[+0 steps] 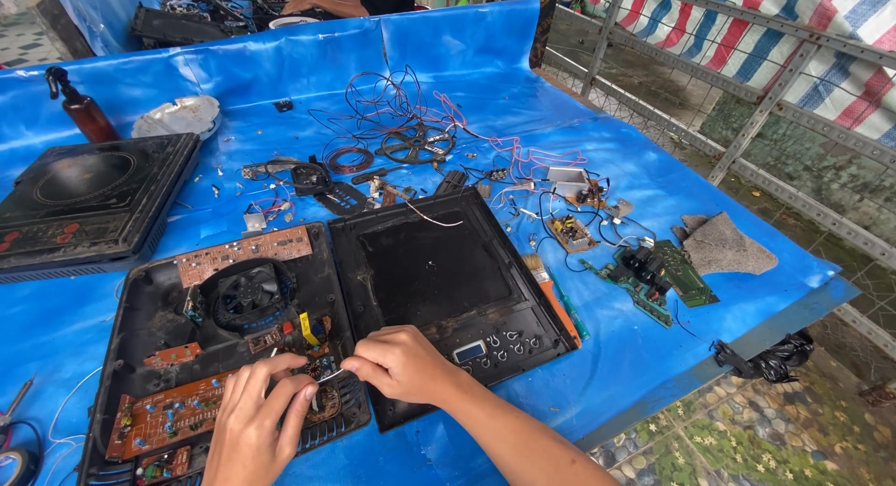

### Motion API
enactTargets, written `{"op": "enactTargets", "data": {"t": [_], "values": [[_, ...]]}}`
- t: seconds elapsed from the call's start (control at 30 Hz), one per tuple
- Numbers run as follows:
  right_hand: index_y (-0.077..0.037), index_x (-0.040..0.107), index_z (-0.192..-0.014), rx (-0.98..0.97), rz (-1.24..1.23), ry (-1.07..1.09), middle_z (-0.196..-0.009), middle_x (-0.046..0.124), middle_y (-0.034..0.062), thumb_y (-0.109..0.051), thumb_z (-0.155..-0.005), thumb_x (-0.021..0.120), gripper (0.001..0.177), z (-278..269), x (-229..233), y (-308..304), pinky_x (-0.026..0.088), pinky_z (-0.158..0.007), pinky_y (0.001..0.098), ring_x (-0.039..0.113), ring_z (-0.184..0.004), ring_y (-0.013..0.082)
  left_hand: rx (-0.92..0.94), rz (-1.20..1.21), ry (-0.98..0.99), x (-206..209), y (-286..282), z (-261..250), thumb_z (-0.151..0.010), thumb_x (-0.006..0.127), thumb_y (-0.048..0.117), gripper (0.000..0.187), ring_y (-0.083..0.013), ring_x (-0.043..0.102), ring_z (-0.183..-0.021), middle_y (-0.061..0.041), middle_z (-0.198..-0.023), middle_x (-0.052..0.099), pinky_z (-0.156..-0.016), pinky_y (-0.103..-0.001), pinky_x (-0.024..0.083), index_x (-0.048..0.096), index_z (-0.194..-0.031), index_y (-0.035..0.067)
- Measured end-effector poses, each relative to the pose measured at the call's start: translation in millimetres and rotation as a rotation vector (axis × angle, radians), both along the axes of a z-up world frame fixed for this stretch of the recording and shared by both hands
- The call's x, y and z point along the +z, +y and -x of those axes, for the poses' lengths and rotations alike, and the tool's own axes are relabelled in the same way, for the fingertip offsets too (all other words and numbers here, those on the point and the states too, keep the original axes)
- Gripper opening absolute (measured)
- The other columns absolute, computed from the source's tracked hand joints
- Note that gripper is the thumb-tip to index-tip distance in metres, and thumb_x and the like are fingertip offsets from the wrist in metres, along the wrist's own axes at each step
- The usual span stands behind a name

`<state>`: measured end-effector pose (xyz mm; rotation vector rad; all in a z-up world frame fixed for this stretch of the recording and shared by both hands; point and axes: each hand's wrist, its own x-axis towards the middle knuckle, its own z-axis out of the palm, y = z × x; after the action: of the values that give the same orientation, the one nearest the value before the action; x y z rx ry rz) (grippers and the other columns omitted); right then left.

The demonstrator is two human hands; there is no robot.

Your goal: The person works on the internal components of a disassembled electronic device, likely a microwave, placed on a blue tarp. They use their hands to strip the insulation from a white wire and connect it to a circuit board. The person briefly checks a smartphone before continuing to twist and secure the wire connection.

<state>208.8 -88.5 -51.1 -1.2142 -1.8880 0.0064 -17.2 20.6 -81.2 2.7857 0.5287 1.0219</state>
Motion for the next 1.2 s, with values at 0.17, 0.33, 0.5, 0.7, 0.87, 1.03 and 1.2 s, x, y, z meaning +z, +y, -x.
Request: {"op": "enactTargets", "data": {"t": [0.17,0.33,0.5,0.7,0.87,1.03,1.2], "values": [[-0.003,0.063,-0.092,0.061,0.043,0.066,-0.08,0.062,0.0076,-0.019,-0.111,0.051,0.027,1.6,3.3,-2.5,0.048,-0.064,0.0378,0.061,-0.072,0.0246,-0.007,0.007,0.004,1.8,-0.8,-0.6,-0.102,0.052,0.031,0.021,-0.0249,0.059,-0.103,-0.003,-0.126,0.06,-0.085,-0.049,0.042,0.069,-0.105,0.019],[-0.004,0.063,-0.101,0.073,0.108,0.117,-0.089,0.065,0.0082,-0.015,-0.108,0.055,0.015,2.5,7.7,-4.8,0.051,-0.069,0.0359,0.064,-0.08,0.0237,-0.017,0.004,-0.008,2.9,-1.5,-0.8,-0.101,0.053,0.031,0.021,-0.0247,0.06,-0.104,-0.004,-0.125,0.061,-0.087,-0.048,0.043,0.069,-0.103,0.018],[-0.006,0.061,-0.103,0.055,0.162,0.14,-0.095,0.064,0.0088,-0.014,-0.107,0.057,0.01,5.2,14.7,-7.7,0.051,-0.071,0.0365,0.064,-0.083,0.0244,-0.02,0.002,-0.013,4.8,-2.9,-1.6,-0.102,0.052,0.03,0.02,-0.0253,0.061,-0.107,-0.003,-0.124,0.062,-0.088,-0.047,0.043,0.069,-0.102,0.018],[-0.007,0.059,-0.105,0.066,0.181,0.139,-0.097,0.063,0.0096,-0.015,-0.108,0.056,0.009,5.6,15.5,-8.3,0.051,-0.074,0.0373,0.064,-0.087,0.0258,-0.008,0.002,-0.007,5.6,-2.7,-0.1,-0.102,0.053,0.031,0.02,-0.0242,0.06,-0.105,-0.003,-0.125,0.062,-0.086,-0.047,0.043,0.069,-0.102,0.018],[-0.006,0.058,-0.107,0.068,0.189,0.152,-0.101,0.063,0.0107,-0.014,-0.107,0.055,0.008,9.6,21.7,-10.2,0.052,-0.079,0.0382,0.065,-0.092,0.027,0.005,0.026,0.005,5.9,-1.7,-0.1,-0.101,0.053,0.032,0.021,-0.0249,0.061,-0.106,-0.003,-0.126,0.062,-0.086,-0.047,0.043,0.069,-0.101,0.019],[-0.007,0.06,-0.106,0.028,0.145,0.161,-0.102,0.066,0.0098,-0.017,-0.107,0.057,0.01,6.9,15.3,-11.7,0.052,-0.086,0.0378,0.067,-0.096,0.0278,0.077,0.062,0.042,5.8,-7.4,-6.7,-0.101,0.051,0.035,0.02,-0.0243,0.059,-0.106,0.001,-0.13,0.06,-0.086,-0.047,0.044,0.069,-0.102,0.024],[-0.007,0.062,-0.114,0.079,0.093,0.166,-0.104,0.066,0.0089,-0.014,-0.11,0.057,0.01,0.6,-0.5,-5.7,0.056,-0.084,0.0385,0.066,-0.096,0.0258,0.211,0.1,0.031,6.8,-13.5,-12.2,-0.099,0.054,0.036,0.021,-0.021,0.061,-0.106,0.007,-0.133,0.06,-0.088,-0.048,0.046,0.073,-0.099,0.028]]}}
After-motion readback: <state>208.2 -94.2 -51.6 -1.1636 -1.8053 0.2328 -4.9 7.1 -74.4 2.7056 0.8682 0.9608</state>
